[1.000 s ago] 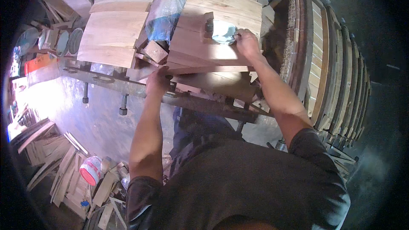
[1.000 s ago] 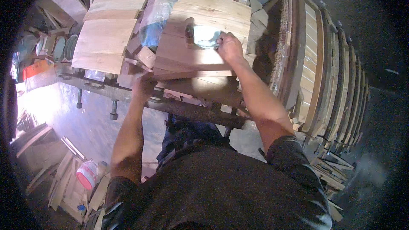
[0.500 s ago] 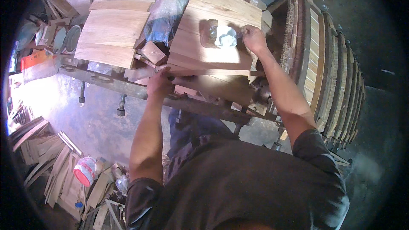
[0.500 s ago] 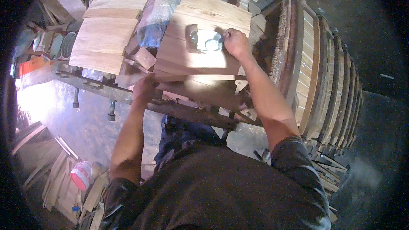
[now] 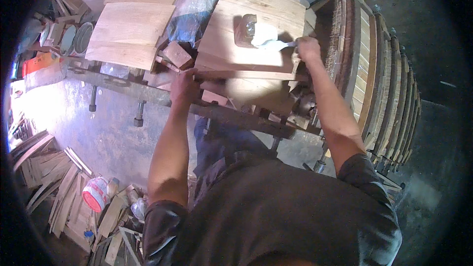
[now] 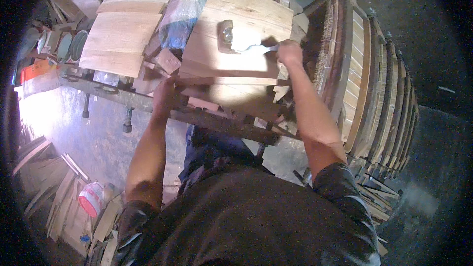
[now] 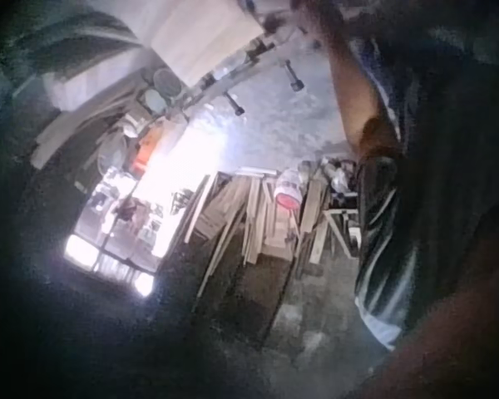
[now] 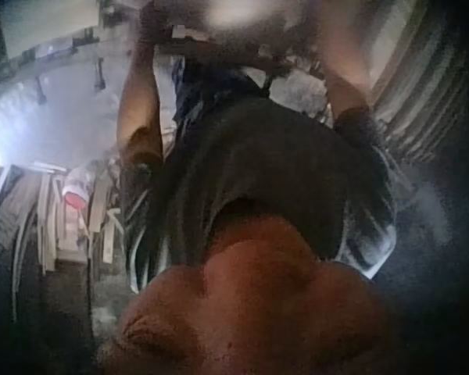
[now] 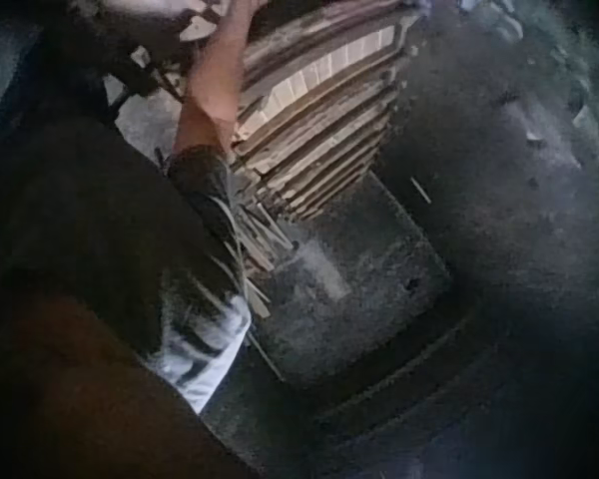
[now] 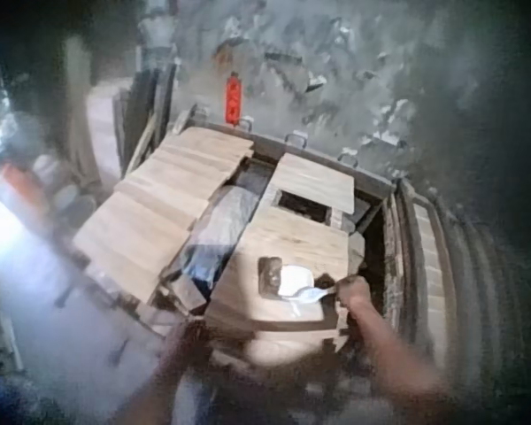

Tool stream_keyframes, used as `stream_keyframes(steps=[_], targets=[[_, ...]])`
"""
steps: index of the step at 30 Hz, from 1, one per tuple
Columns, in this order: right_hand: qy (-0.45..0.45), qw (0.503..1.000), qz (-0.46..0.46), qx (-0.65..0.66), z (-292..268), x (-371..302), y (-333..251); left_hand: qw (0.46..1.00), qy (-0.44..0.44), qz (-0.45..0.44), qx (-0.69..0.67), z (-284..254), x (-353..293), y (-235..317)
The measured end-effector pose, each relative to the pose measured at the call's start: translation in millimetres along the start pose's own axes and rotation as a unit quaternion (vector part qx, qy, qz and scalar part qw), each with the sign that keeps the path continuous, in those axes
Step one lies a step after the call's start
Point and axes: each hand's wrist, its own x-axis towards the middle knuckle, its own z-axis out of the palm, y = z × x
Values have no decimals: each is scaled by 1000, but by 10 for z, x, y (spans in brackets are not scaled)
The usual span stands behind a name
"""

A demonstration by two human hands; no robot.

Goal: The person picks up thin wooden planks from a pile and places them onto a stack on a workbench. The person repeatedly lifts and aligns each plank before adding it to the growing stack.

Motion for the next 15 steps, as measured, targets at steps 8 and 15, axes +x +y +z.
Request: stream_keyframes(steps=[8,15], targets=[[-19,916,70,395,-493,-792,242,994,76,56,-47,66,-3,-93],[-68,893,30,444,-33,-1603,-299,988,10,89,-126,259,322,-446]])
